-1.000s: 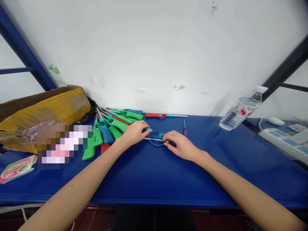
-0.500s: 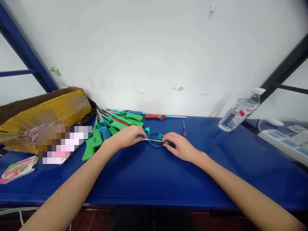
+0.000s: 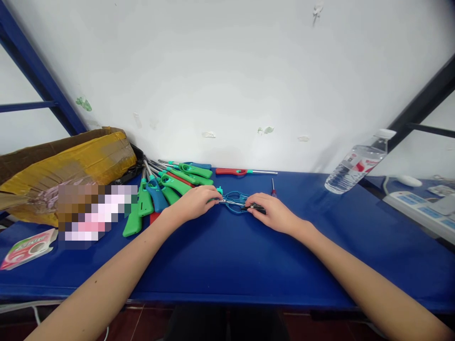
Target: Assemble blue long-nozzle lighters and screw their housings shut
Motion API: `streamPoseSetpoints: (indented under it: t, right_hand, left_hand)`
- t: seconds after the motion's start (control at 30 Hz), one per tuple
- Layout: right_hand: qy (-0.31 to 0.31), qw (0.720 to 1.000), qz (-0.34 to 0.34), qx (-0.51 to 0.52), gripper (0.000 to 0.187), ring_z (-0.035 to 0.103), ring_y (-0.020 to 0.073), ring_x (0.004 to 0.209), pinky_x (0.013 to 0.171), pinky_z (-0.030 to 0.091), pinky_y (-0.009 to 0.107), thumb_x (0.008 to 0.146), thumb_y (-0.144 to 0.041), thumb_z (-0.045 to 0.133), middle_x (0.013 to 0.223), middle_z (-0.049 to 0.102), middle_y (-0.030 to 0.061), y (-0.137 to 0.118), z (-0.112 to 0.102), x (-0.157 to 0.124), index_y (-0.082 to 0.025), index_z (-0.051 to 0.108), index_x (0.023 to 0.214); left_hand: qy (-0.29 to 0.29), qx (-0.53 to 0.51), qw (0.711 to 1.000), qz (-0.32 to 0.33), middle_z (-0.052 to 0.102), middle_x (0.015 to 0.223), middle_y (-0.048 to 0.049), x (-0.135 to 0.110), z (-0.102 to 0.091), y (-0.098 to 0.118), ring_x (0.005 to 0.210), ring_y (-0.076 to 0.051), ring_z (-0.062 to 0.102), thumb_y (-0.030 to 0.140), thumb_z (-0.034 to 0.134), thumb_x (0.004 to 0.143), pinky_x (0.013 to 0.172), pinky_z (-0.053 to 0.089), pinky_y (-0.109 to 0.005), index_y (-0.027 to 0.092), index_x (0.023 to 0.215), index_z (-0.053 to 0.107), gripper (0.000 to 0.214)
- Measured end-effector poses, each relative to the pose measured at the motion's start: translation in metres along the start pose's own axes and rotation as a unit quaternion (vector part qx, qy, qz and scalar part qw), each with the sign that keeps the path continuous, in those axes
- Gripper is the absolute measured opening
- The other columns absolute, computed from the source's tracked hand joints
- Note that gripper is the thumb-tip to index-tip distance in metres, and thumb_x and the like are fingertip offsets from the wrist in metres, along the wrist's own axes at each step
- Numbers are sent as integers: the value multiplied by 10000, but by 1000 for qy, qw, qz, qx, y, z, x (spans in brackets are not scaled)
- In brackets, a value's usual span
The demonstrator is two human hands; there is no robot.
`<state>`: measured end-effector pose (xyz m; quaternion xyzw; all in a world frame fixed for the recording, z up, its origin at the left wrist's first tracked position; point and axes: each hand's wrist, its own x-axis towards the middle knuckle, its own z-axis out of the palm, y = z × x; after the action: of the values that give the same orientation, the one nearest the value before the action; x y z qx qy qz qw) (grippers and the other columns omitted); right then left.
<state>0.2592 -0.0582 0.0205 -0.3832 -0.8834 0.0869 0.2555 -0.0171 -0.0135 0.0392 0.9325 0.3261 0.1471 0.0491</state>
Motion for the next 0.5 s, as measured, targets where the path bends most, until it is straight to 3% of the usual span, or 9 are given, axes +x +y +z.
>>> streamPoseSetpoints:
  t: [0.5]
  right_hand:
    - [-6, 1000, -4, 3, 152, 629, 217, 975, 855, 531, 387, 916, -200, 512, 1037, 678, 72, 0, -1, 0, -219, 626, 1015]
  left_hand:
    - [-6, 16, 1000, 22, 668, 1013, -78, 1, 3, -4, 877, -193, 637, 224, 457, 959, 763, 492, -280, 206, 1058, 721, 282]
